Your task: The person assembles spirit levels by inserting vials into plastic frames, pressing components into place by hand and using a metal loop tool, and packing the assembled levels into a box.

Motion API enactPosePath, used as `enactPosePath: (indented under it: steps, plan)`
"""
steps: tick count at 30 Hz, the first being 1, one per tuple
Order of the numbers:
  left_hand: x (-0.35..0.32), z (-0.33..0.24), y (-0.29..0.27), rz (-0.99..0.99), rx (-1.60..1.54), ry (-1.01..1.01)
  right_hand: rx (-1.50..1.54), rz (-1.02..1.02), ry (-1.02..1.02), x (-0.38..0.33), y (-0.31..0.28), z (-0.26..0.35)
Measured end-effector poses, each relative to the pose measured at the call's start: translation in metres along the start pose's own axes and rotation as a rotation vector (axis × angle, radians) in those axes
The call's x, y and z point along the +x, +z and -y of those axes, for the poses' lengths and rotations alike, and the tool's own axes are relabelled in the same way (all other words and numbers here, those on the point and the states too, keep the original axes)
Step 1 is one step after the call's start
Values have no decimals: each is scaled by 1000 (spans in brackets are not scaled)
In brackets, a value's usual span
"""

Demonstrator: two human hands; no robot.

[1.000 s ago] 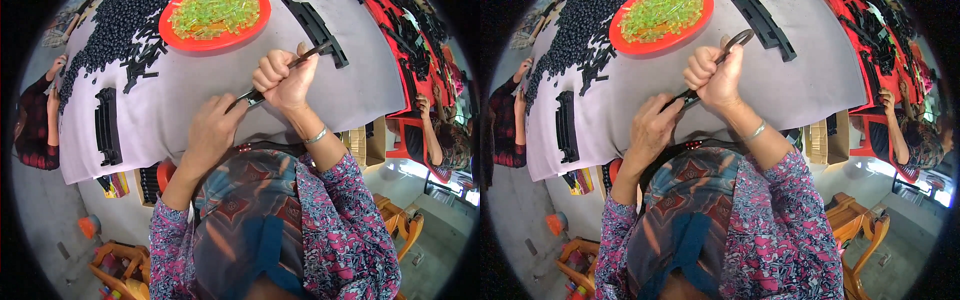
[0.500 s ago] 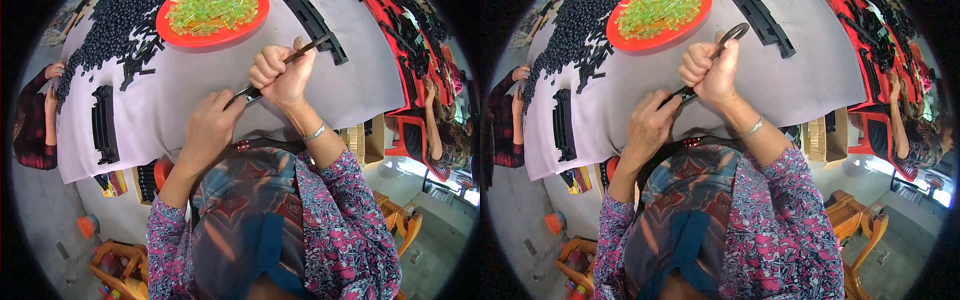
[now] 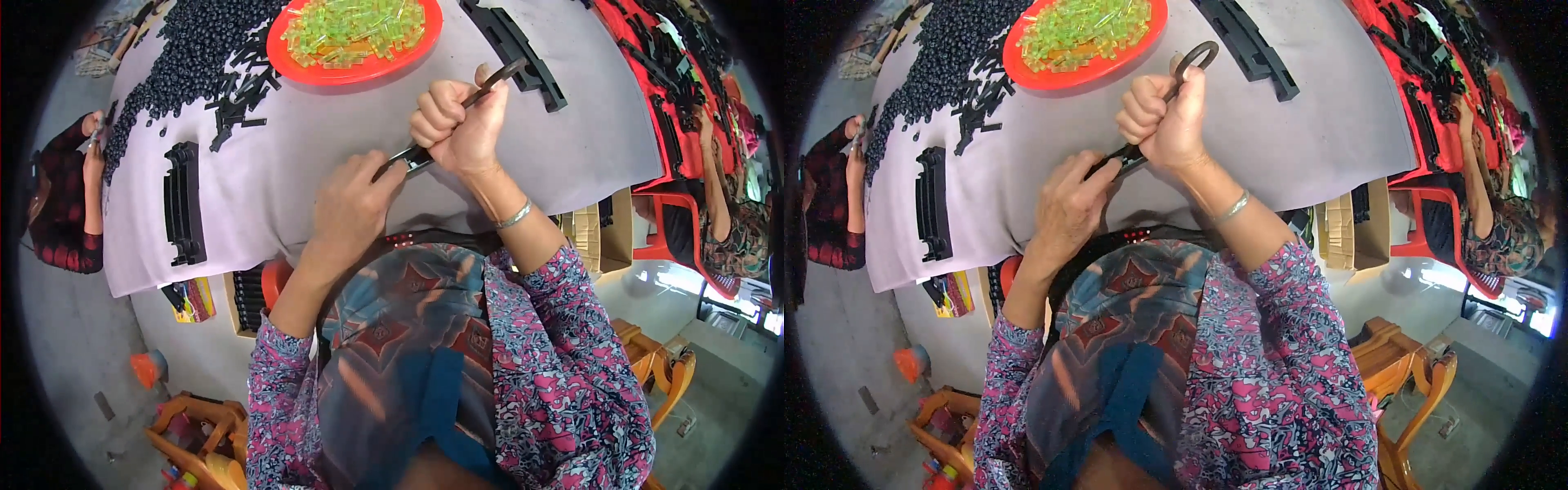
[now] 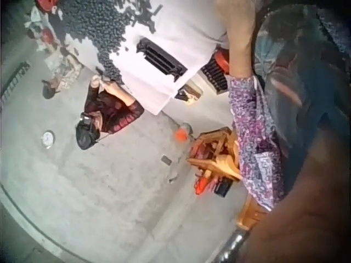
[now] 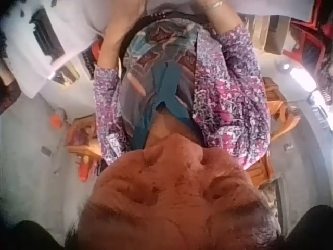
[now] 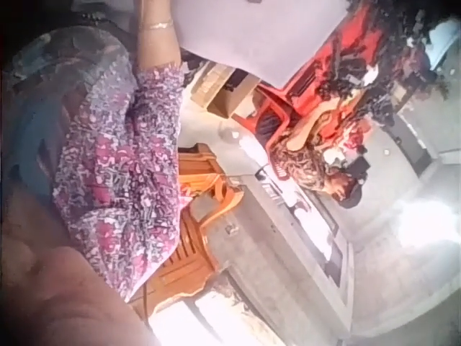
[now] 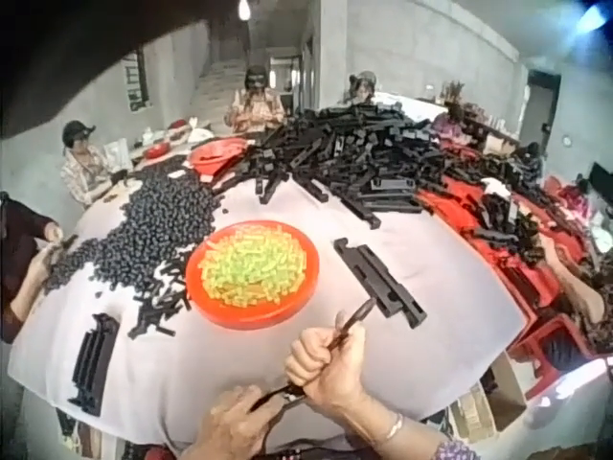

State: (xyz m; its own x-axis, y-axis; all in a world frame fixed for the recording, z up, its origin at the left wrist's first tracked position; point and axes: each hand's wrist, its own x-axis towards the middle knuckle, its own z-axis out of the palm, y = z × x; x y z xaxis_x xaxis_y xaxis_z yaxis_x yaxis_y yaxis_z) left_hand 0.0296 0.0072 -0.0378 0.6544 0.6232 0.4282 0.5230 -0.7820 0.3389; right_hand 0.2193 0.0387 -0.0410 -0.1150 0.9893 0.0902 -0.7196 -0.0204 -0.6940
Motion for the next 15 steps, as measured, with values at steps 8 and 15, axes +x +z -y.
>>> enactPosePath:
  steps: [8, 15]
  plan:
    - [0, 3, -13, 69, -107, -93, 136, 16, 42, -5, 0, 38]
    - [14, 11, -18, 140, -150, -51, 161, 2, 23, -8, -7, 50]
